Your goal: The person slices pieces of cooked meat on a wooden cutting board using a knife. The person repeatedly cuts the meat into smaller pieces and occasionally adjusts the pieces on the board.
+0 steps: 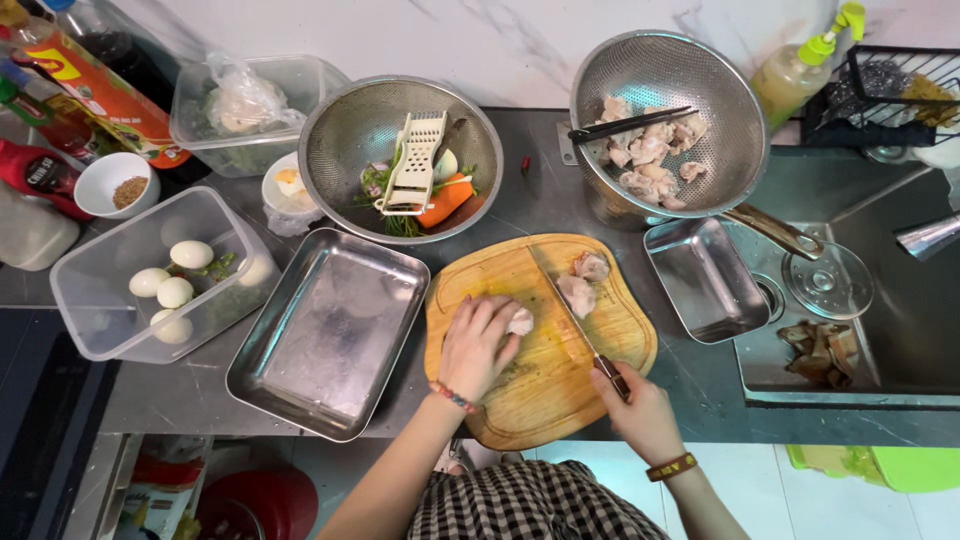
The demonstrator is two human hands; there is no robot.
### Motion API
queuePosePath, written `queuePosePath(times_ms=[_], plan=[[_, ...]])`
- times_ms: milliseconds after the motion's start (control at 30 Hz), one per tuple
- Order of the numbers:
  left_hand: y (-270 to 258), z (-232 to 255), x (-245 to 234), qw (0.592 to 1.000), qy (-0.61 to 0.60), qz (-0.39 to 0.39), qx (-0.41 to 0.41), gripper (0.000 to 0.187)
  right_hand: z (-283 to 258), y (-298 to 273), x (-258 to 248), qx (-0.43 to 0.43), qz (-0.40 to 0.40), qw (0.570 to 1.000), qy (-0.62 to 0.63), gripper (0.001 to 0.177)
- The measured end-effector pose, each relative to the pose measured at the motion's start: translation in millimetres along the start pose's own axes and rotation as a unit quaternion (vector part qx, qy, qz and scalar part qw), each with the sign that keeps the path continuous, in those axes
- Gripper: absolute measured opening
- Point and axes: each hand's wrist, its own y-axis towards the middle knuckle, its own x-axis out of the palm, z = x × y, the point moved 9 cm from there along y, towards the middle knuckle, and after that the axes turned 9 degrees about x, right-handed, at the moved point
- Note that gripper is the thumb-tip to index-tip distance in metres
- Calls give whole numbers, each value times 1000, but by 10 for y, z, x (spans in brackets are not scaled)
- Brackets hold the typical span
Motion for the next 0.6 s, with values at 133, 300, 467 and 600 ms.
queuePosePath(times_ms=[133, 300, 467, 600], plan=[[-106, -42, 176, 999, 7, -33, 17, 45, 69, 1, 72, -11, -52, 995, 84, 50], [-82, 64, 92, 998, 9, -64, 18, 53, 82, -66, 146, 19, -69, 992, 102, 44], [-122, 116, 45, 999, 8, -26, 45, 42, -38, -119, 119, 14, -57, 993, 106, 49], [-151, 101, 28, 999, -11, -30, 38, 40, -76, -118, 121, 24, -56, 994, 89, 46]])
